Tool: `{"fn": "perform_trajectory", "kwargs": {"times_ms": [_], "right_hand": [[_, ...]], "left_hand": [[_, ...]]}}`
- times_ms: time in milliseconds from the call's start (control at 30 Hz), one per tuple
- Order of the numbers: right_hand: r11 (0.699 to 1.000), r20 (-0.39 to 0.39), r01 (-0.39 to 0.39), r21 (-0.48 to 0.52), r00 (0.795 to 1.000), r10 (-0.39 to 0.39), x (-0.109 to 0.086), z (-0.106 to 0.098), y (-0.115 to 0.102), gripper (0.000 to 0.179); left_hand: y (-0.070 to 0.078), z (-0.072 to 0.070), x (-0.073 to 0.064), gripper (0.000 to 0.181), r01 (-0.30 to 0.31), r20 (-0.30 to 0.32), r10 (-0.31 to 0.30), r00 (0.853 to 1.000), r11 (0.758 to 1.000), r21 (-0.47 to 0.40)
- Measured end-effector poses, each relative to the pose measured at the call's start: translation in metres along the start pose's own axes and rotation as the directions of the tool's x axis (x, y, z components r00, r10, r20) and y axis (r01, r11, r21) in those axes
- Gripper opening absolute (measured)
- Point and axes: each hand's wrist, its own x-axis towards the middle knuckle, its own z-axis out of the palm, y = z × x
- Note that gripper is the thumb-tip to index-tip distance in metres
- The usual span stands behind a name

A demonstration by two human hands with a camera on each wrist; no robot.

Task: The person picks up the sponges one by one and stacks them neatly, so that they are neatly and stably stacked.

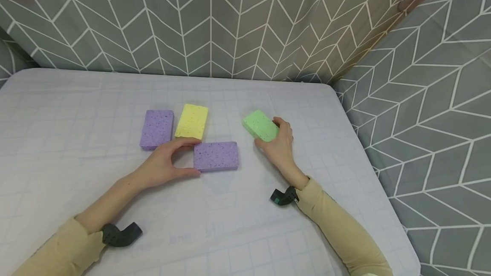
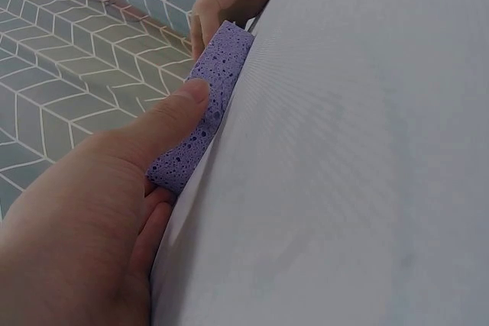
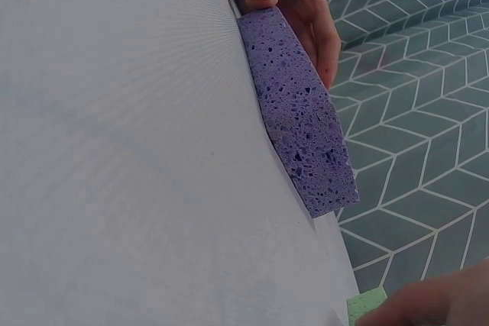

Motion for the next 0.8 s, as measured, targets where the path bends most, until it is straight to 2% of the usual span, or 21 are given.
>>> {"fn": "perform_trajectory", "kwargs": {"times_ms": [800], "right_hand": [[0.999,0.010,-0.019,0.048,1.000,0.019,0.0018,0.0004,0.0014,0.078]], "left_hand": [[-0.0031,0.0016,0.0005,0.079,0.001,-0.005,-0.001,1.000,1.000,-0.001]]}}
